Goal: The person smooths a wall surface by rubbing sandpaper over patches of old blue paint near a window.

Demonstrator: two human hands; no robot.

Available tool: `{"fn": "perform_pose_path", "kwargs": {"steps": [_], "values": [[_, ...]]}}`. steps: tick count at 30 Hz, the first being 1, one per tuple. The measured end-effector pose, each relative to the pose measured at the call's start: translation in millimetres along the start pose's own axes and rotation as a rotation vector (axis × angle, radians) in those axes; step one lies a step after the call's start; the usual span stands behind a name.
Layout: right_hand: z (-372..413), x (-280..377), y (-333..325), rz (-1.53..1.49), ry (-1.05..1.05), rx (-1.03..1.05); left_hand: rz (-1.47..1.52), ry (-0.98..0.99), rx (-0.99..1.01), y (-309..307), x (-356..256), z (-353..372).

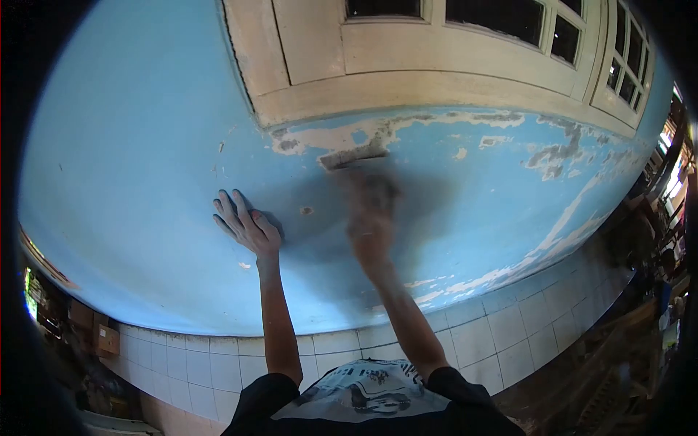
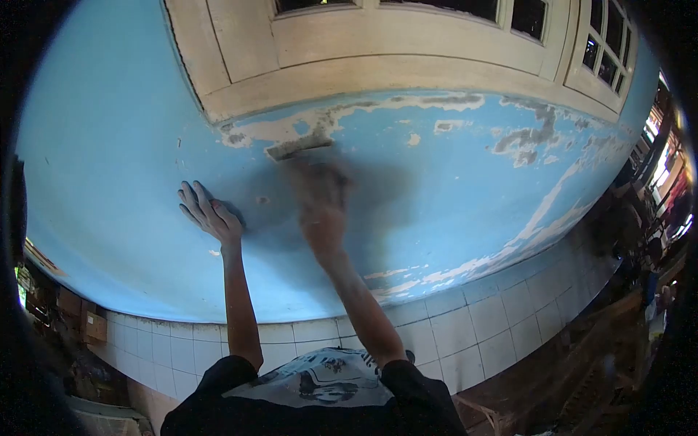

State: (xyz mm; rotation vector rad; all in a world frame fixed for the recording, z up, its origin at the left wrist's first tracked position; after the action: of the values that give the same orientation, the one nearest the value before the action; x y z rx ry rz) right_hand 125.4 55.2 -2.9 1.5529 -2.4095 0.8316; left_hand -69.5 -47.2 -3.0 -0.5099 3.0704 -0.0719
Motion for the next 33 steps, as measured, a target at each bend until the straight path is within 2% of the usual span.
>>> {"fn": "perform_pose_path", "kwargs": {"steps": [1,2,4,5,6,8,10,11,13,15,16,18,19,21,23,26,28,30,33], "values": [[-7,-12,-10,0.01,0.116,-0.045,-0.005,0.01,-0.007,1,1,-1],[-8,-6,-3,0.006,0.105,-0.044,-0.012,0.005,-0.015,1,4,-2],[-2,0,3,-0.234,0.168,-0.258,-0.014,0.01,-0.018,1,1,-1],[3,8,19,-0.172,0.106,-0.091,-0.008,0.007,-0.014,1,0,0],[3,4,16,-0.165,0.109,-0.094,-0.007,-0.005,-0.011,0,-1,-2],[5,12,20,-0.008,-0.166,0.126,0.0,-0.013,-0.003,-1,-2,-1],[-4,-26,-14,-0.152,0.111,-0.172,-0.006,0.003,-0.021,1,0,-1],[-11,-29,-13,-0.156,0.101,-0.17,-0.013,-0.001,-0.028,2,1,-2],[-22,-41,-25,-0.292,0.283,-0.376,-0.026,0.005,-0.013,1,1,0],[1,-6,12,-0.069,0.086,-0.22,-0.022,-0.004,-0.006,0,0,0],[7,2,10,-0.066,0.089,-0.219,-0.013,-0.01,-0.006,0,-1,-1],[19,23,37,-0.015,-0.098,0.33,0.003,-0.016,0.001,-2,-4,-2],[18,15,35,-0.016,-0.099,0.327,0.009,-0.023,0.0,-2,-3,-4],[11,-24,13,0.071,0.114,0.033,0.001,-0.012,-0.008,3,1,-1],[-5,-35,-15,-0.274,0.276,-0.271,-0.026,-0.013,-0.008,0,3,2],[12,-7,24,-0.207,0.212,-0.281,-0.006,-0.004,-0.013,-1,-1,0],[41,25,73,-0.004,0.032,0.077,0.061,-0.005,0.006,-2,2,1],[47,43,82,-0.034,-0.029,0.068,0.101,0.0,0.061,-9,12,4],[-6,66,55,-0.047,-0.105,0.024,0.175,0.03,0.101,-14,26,3]]}}
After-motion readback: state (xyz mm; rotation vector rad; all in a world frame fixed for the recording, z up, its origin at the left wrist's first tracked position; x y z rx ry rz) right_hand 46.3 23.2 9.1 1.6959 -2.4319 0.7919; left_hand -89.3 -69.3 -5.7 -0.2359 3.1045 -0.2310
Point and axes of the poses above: each hand's wrist, its own z-axis away from the middle knuckle, its own y-axis out of the palm, x = y × z, the point moved 6 cm from there along -z, towards the middle knuckle, and after that the axes turned 8 degrees about y, right-handed, at the moved point
